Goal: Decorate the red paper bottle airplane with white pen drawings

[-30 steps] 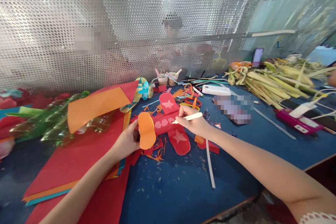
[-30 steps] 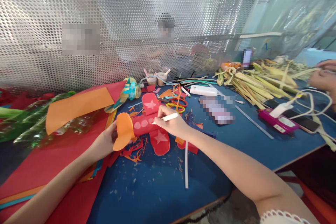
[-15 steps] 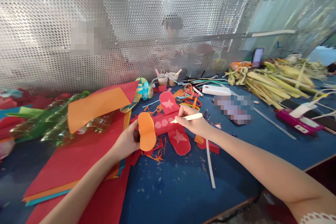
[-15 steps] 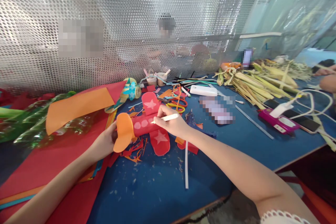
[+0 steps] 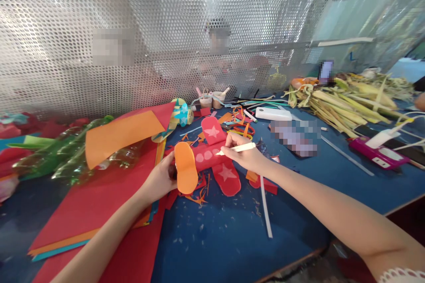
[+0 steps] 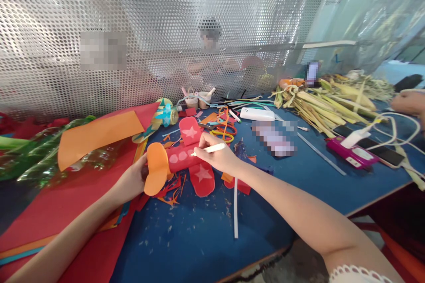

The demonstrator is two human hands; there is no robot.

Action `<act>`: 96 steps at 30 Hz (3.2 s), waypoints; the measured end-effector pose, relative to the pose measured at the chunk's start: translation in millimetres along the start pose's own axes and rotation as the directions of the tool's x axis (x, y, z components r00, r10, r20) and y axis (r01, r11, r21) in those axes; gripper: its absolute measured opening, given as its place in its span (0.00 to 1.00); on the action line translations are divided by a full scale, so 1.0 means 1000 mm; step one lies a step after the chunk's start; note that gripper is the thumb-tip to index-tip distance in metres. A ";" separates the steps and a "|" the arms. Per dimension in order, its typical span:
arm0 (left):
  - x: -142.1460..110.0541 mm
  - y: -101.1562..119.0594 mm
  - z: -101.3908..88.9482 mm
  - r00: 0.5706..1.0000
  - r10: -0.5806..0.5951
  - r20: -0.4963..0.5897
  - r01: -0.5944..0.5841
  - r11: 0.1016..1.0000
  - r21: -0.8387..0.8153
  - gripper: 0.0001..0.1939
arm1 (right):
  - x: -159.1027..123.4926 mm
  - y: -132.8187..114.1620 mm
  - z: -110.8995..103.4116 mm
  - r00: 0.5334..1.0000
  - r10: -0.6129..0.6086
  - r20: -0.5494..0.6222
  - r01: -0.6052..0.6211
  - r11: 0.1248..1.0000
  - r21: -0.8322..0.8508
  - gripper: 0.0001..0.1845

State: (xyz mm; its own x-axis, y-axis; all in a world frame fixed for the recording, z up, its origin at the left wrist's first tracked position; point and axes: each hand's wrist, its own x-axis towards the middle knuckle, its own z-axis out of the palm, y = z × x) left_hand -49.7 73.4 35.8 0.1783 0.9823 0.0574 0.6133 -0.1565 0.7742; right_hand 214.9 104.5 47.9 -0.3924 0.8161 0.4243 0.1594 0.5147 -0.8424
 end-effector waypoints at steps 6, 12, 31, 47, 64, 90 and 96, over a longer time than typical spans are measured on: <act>0.001 -0.004 -0.001 1.000 0.006 0.016 -0.006 1.000 -0.012 0.39 | 0.000 0.000 0.001 1.000 -0.018 -0.001 0.018 1.000 -0.003 0.14; 0.000 0.001 -0.001 1.000 0.001 0.023 -0.001 0.999 -0.041 0.38 | 0.000 0.000 0.000 1.000 -0.007 -0.004 0.007 0.999 -0.034 0.13; 0.000 -0.003 0.000 1.000 0.008 0.007 -0.008 1.000 -0.015 0.36 | 0.001 0.000 -0.001 0.999 -0.020 -0.027 0.020 1.000 -0.019 0.13; -0.001 0.003 0.000 0.999 -0.023 0.027 0.024 0.999 -0.045 0.38 | 0.001 0.000 -0.001 1.000 -0.014 -0.003 0.014 1.000 -0.002 0.13; 0.000 0.000 0.000 0.999 -0.021 0.025 0.022 0.999 -0.038 0.38 | 0.003 -0.002 -0.001 1.000 -0.009 -0.024 0.010 0.998 0.059 0.12; -0.001 0.001 -0.001 0.999 -0.026 0.031 0.027 0.999 -0.032 0.40 | 0.003 -0.003 -0.002 0.999 0.007 -0.045 -0.006 1.000 0.022 0.12; -0.001 -0.005 0.000 0.999 -0.009 0.046 0.013 0.997 -0.078 0.42 | 0.003 -0.004 -0.002 0.999 0.004 -0.044 -0.002 1.000 0.027 0.12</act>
State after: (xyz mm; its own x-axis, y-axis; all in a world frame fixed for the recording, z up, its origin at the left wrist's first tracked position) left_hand -52.8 73.7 31.3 0.2075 0.9780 0.0212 0.5538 -0.1353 0.8216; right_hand 214.9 105.7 53.0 -0.3519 0.8286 0.4354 0.1358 0.5054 -0.8521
